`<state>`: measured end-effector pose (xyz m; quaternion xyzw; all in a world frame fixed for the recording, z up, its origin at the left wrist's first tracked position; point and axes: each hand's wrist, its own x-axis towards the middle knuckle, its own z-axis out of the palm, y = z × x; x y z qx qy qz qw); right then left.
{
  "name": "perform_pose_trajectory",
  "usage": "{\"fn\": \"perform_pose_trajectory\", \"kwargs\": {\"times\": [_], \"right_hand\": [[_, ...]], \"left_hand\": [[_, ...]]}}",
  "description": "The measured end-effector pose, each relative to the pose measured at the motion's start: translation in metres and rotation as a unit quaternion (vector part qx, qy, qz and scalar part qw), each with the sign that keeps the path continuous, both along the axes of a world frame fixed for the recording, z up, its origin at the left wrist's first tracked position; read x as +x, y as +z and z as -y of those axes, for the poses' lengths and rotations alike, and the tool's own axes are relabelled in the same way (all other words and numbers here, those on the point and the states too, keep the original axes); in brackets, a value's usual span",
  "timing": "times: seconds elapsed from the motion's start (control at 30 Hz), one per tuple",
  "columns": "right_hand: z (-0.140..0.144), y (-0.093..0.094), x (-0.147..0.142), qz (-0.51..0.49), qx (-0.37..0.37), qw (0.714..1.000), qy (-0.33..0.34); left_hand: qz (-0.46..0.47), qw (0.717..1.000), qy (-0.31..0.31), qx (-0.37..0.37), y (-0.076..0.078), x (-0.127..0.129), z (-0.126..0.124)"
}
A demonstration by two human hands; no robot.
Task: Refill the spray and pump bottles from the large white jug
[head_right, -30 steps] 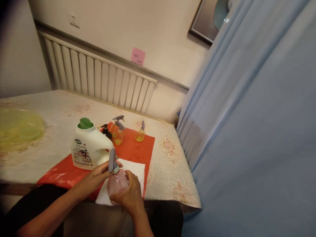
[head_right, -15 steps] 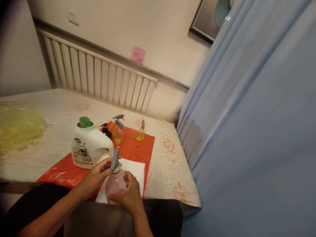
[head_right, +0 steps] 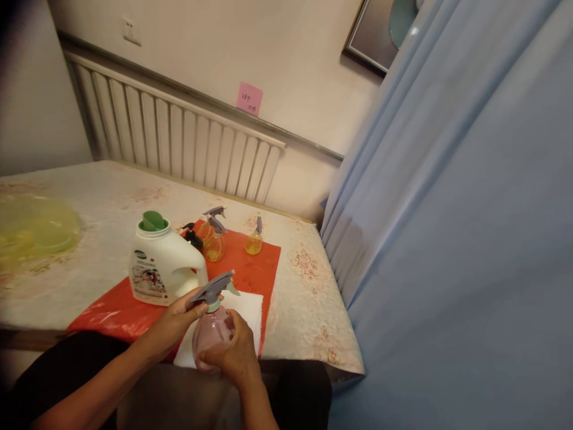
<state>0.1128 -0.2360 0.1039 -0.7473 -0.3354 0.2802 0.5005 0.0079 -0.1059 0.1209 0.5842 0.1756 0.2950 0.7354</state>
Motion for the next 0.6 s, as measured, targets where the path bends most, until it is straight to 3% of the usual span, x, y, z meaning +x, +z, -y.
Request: {"fn": "perform_pose_trajectory", "kwargs": {"times": [0.6], "right_hand": [[0.001,0.011,-0.002,-0.011,0.0,1.0,0.007]], "left_hand": [[0.001,0.999,0.025,-0.029,0.005,0.004,0.005]]}}
